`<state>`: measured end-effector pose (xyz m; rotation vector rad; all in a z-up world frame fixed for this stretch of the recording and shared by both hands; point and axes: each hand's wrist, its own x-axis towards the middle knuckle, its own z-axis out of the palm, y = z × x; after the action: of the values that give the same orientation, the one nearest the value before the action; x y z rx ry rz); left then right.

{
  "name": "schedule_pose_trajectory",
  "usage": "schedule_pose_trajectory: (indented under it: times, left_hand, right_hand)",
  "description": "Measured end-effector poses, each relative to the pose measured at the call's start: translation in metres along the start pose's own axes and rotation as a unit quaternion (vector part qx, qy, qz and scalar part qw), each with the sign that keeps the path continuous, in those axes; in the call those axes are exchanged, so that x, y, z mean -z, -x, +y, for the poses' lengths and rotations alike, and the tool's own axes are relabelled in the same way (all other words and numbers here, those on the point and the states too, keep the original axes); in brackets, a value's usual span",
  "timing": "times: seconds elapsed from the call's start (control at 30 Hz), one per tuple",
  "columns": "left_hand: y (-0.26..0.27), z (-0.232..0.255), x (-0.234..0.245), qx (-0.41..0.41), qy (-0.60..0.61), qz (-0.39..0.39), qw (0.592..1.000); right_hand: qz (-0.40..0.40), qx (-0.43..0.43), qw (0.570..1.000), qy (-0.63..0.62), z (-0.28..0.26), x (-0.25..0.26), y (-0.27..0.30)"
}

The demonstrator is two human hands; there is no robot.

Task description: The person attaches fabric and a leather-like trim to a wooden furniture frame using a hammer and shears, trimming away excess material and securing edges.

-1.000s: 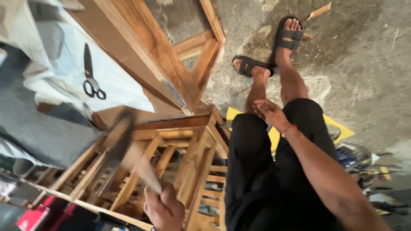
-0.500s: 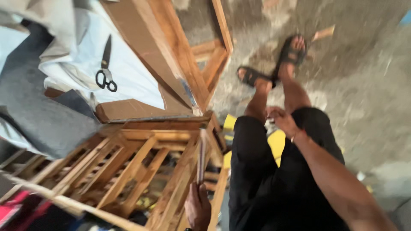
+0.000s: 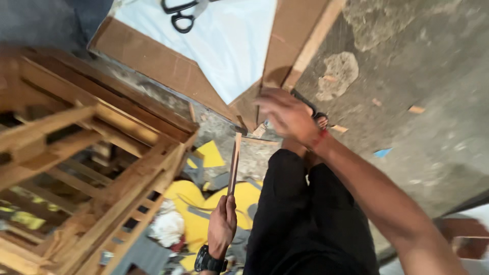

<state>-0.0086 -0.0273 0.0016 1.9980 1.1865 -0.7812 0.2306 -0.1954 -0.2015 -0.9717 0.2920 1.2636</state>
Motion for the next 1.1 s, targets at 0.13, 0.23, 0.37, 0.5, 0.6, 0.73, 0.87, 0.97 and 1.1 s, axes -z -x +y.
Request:
schedule_pose_trajectory:
  times: [0.13,0.23,0.37,0.5,0.6,0.73,0.87,0.97,1.1]
  left_hand:
    - [0.003,0.018,0.004,0.059,0.088,-0.010,0.994]
    - [0.014,0.027,-0.001,0.040,0.123,0.004,0.992]
    - [0.021,0.038,-0.010,0.081,0.117,-0.032,0.989]
    - [0.036,0.044,0.011,0.152,0.187,-0.047,0.969]
    - [0.054,0.053,-0.004,0.085,0.309,0.109,0.941]
    - [0.049,0.066,-0.056,0.134,0.165,0.061,0.975]
    - [0.080,0.062,-0.051,0.240,0.221,0.092,0.941]
    - [0.091,0.069,-0.083,0.222,0.368,0.199,0.881]
    - [0.078,0.088,-0.140,0.245,0.111,0.001,0.963]
  right_hand:
    - [-0.248,-0.096,0.946,-0.183,-0.070,-0.031,-0.114]
    - [-0.319,-0.257,0.767,-0.495,-0.066,-0.050,-0.141]
    - [0.023,-0.428,-0.026,-0.903,-0.075,-0.059,-0.136]
    - [0.126,-0.382,-0.289,-0.869,-0.093,-0.066,-0.131]
    - [0.125,-0.442,-0.281,-0.843,-0.098,-0.064,-0.136]
    - [0.142,-0.419,-0.277,-0.853,-0.098,-0.063,-0.133]
    - [0.147,-0.400,-0.299,-0.854,-0.100,-0.061,-0.138]
    - [0.146,-0.420,-0.276,-0.852,-0.102,-0.062,-0.137]
    - [0.144,-0.443,-0.260,-0.846,-0.103,-0.057,-0.136]
